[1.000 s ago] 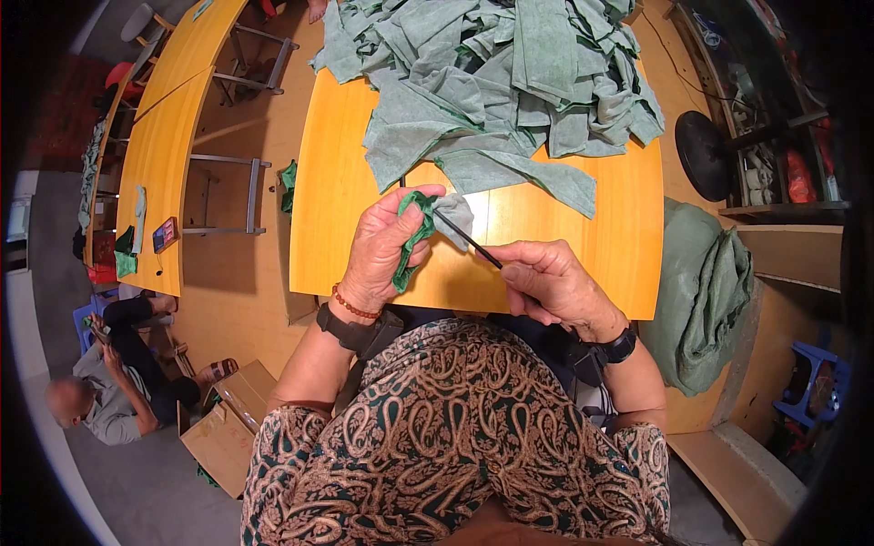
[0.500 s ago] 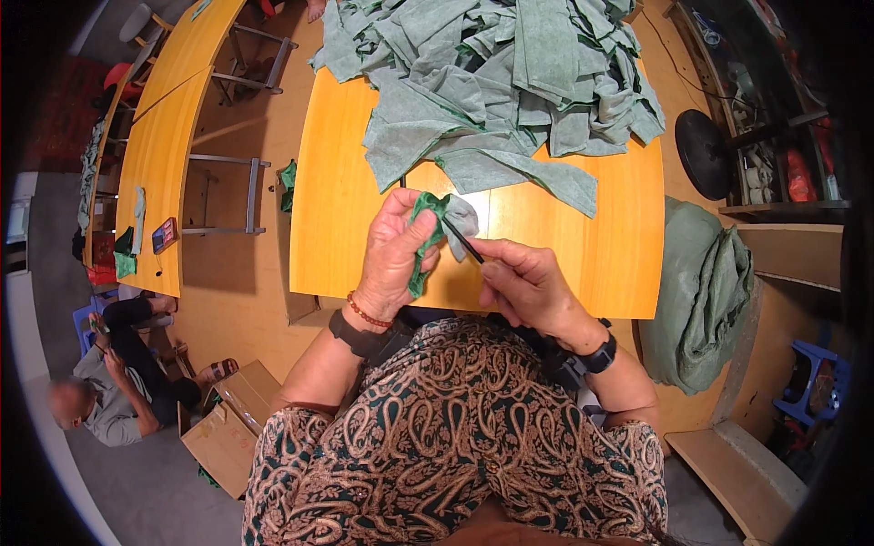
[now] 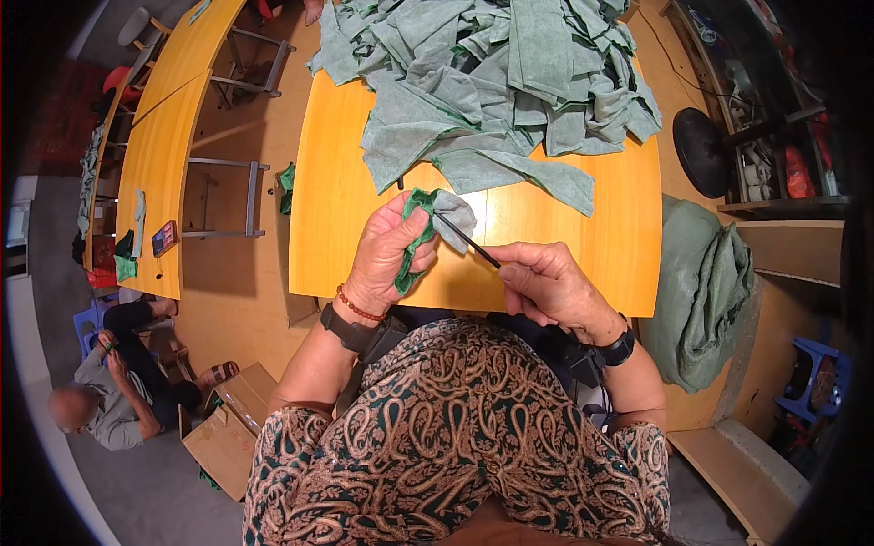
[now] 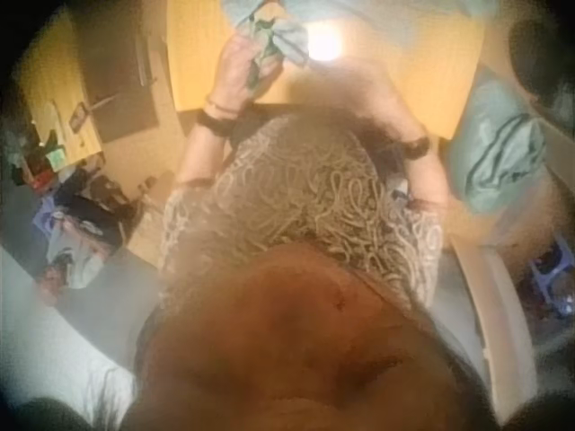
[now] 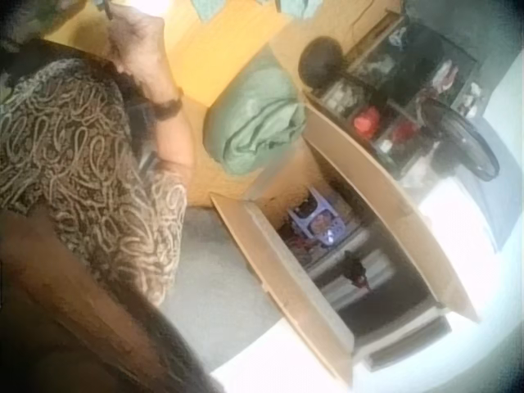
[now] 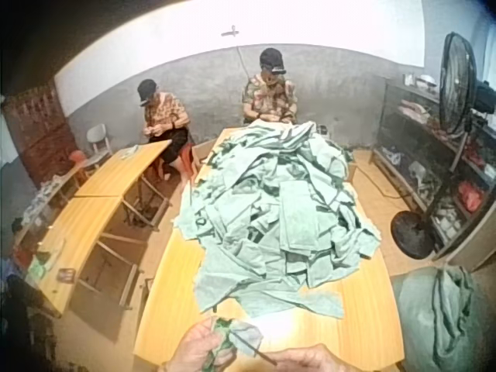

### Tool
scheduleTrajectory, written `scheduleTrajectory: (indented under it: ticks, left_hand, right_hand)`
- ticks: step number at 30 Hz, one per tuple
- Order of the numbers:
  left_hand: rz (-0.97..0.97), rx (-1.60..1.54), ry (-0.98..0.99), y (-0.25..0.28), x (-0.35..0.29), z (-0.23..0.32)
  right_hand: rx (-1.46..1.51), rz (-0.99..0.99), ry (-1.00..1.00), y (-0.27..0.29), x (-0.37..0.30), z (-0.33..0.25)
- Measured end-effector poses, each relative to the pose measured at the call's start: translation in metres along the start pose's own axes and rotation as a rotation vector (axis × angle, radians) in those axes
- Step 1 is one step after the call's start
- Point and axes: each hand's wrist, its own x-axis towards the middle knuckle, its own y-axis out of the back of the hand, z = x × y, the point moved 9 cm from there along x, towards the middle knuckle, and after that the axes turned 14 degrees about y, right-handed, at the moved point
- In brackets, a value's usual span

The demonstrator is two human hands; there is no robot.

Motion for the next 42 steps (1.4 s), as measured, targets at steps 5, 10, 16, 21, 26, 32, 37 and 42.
scheduleTrajectory:
  ticks: [5, 10, 16, 21, 26, 32, 37, 42]
  left_hand:
    - [0.072, 0.098, 0.047, 0.001, 0.000, -0.020]
    - [0.063, 0.139, 0.125, 0.000, 0.003, -0.038]
    - [0.263, 0.220, -0.125, -0.003, 0.001, -0.011]
    - [0.263, 0.182, -0.255, 0.013, -0.005, 0.008]
    - [0.322, 0.136, -0.168, 0.004, -0.007, 0.013]
    - [0.160, 0.092, -0.034, 0.004, 0.001, 0.004]
    - [0.106, 0.187, 0.026, -0.007, 0.001, 0.000]
    - [0.046, 0.229, 0.151, -0.004, 0.008, -0.023]
  right_hand:
    - [0.043, 0.008, 0.008, -0.005, 0.003, 0.007]
    - [0.102, 0.036, -0.045, -0.010, 0.011, 0.005]
    - [0.167, 0.114, -0.048, -0.013, 0.014, 0.011]
    - [0.085, 0.047, 0.013, -0.012, 0.012, 0.011]
    - [0.037, 0.079, -0.022, -0.006, 0.012, 0.004]
    - [-0.004, 0.035, -0.026, -0.006, 0.012, 0.000]
    - [-0.002, 0.012, -0.055, -0.006, 0.010, 0.001]
    - [0.052, 0.037, -0.102, -0.007, 0.015, 0.005]
